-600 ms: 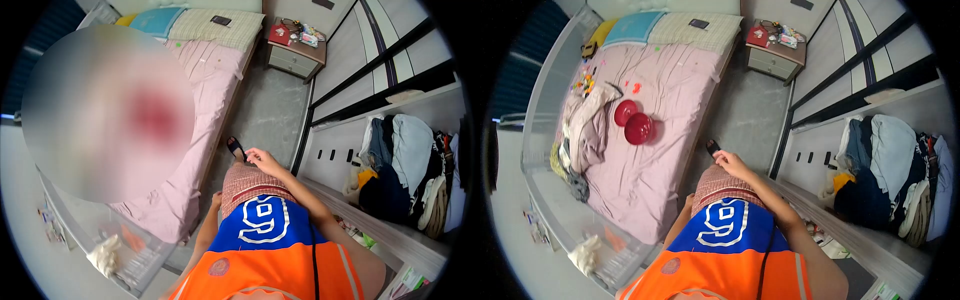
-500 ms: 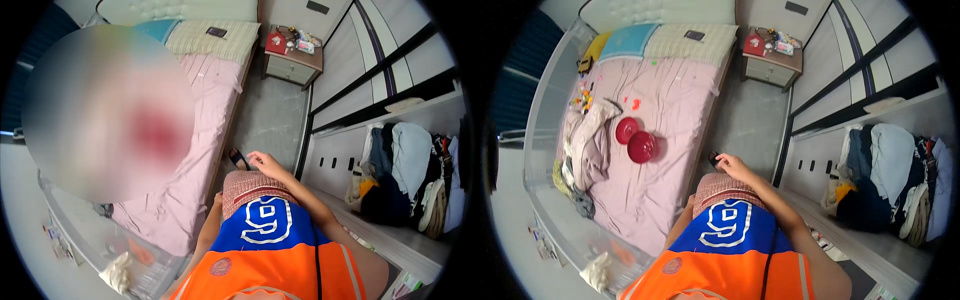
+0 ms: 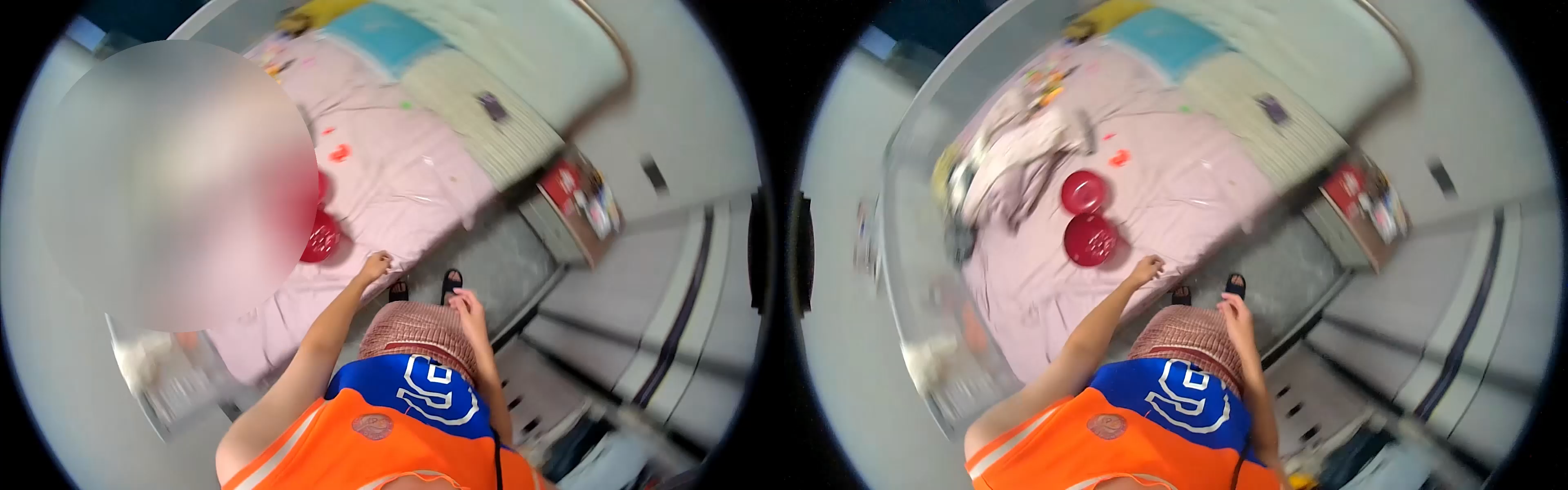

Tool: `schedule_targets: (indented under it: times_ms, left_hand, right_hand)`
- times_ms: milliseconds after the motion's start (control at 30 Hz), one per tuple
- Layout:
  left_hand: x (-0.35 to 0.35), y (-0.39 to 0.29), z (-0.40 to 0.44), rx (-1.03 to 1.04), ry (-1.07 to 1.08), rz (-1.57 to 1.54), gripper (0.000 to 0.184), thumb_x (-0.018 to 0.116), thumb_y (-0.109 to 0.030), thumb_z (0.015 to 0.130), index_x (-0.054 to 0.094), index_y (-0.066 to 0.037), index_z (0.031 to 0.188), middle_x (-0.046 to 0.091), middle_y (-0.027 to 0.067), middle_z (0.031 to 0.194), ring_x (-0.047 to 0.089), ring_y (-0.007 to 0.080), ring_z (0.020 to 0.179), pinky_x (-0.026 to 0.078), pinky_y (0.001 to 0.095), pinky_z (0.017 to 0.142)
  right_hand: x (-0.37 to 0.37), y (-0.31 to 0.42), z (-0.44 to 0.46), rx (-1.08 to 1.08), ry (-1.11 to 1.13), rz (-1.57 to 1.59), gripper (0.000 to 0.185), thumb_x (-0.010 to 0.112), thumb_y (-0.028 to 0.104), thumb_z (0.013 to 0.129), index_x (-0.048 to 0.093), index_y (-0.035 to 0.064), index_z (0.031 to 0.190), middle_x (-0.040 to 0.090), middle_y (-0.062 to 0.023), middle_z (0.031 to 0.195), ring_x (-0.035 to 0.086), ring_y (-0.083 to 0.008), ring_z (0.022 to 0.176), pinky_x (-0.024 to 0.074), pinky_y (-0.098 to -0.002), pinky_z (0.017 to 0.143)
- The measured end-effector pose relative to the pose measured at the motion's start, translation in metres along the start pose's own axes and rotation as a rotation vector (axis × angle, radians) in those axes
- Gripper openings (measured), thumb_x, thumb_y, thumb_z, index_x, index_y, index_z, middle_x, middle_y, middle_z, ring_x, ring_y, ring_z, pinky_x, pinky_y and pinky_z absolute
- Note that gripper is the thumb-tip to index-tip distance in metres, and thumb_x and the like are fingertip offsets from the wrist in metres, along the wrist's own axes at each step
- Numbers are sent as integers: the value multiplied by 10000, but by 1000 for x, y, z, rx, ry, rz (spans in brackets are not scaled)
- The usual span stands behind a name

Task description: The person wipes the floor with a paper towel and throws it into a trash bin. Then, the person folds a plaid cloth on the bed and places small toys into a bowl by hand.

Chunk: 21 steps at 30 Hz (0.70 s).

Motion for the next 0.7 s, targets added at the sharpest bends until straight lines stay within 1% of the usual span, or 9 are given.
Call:
schedule_targets:
  times_ms: [67, 233, 367, 433, 500, 533, 600, 667, 700]
  left_hand:
    - [17, 9, -15, 17, -186, 6, 204, 538, -164, 830, 609, 13, 902, 638, 115, 753, 604, 175, 596, 490, 343, 533]
    - [47, 31, -125, -230, -584, -305, 177, 544, -166, 818, 604, -3, 852, 634, 115, 697, 601, 175, 575, 485, 325, 534]
    - [138, 133, -225, -439, -1030, -508, 148, 539, -139, 788, 623, -17, 786, 637, 134, 691, 600, 198, 552, 487, 357, 547]
    - [205, 187, -277, -667, -1103, -694, 254, 551, -239, 844, 621, 5, 857, 629, 110, 736, 600, 181, 618, 481, 349, 529]
    - [275, 240, -310, -875, -1180, -853, 257, 558, -242, 842, 616, 7, 862, 619, 108, 699, 587, 183, 574, 472, 348, 505]
    - [301, 219, -328, -973, -1128, -911, 262, 543, -241, 845, 628, 6, 873, 607, 109, 678, 590, 190, 580, 474, 360, 508]
    - [344, 199, -349, -1031, -1073, -1015, 271, 529, -239, 848, 640, 5, 884, 595, 109, 657, 593, 198, 586, 477, 372, 511]
    - [372, 207, -350, -1028, -1052, -1078, 275, 479, -178, 816, 646, 41, 811, 654, 183, 761, 655, 298, 720, 500, 403, 651]
    - [378, 214, -352, -1026, -1054, -1100, 275, 479, -178, 816, 646, 41, 811, 654, 183, 761, 655, 298, 720, 500, 403, 651]
  right_hand:
    - [-7, 8, 25, 31, 146, 12, 240, 493, 132, 935, 544, 23, 1142, 632, -63, 905, 575, -100, 798, 446, -215, 691]
    - [7, 17, 86, 94, 672, -167, 241, 485, 141, 937, 547, 24, 1139, 632, -53, 895, 571, -93, 770, 451, -223, 662]
    - [46, 25, 104, 54, 1084, -438, 234, 496, 131, 929, 555, 11, 1122, 628, -44, 868, 553, -81, 741, 430, -203, 637]
    - [73, 27, 96, -9, 1273, -477, 242, 498, 130, 928, 547, 4, 1128, 624, -47, 869, 538, -81, 718, 419, -198, 624]
    - [109, 42, 70, 40, 1335, -514, 242, 502, 121, 926, 538, -7, 1128, 616, -50, 869, 527, -81, 717, 409, -191, 620]
    - [120, 36, 76, 42, 1404, -528, 240, 503, 117, 926, 533, -9, 1128, 612, -50, 871, 527, -80, 727, 410, -191, 627]
    - [141, 29, 57, 14, 1478, -584, 239, 505, 113, 927, 528, -12, 1129, 607, -50, 874, 527, -80, 737, 411, -190, 634]
    - [173, 26, 23, 12, 1520, -486, 230, 498, 108, 933, 525, -12, 1127, 603, -48, 879, 527, -76, 748, 415, -187, 644]
    - [188, 22, 2, 11, 1532, -504, 230, 498, 108, 933, 525, -12, 1127, 603, -48, 879, 527, -76, 748, 415, -187, 644]
Point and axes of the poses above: each hand's wrist, its own z-axis towards the middle knuckle, its own x-axis out of the palm, y = z × x, the point moved 2 cm from there along z, towards the middle knuckle
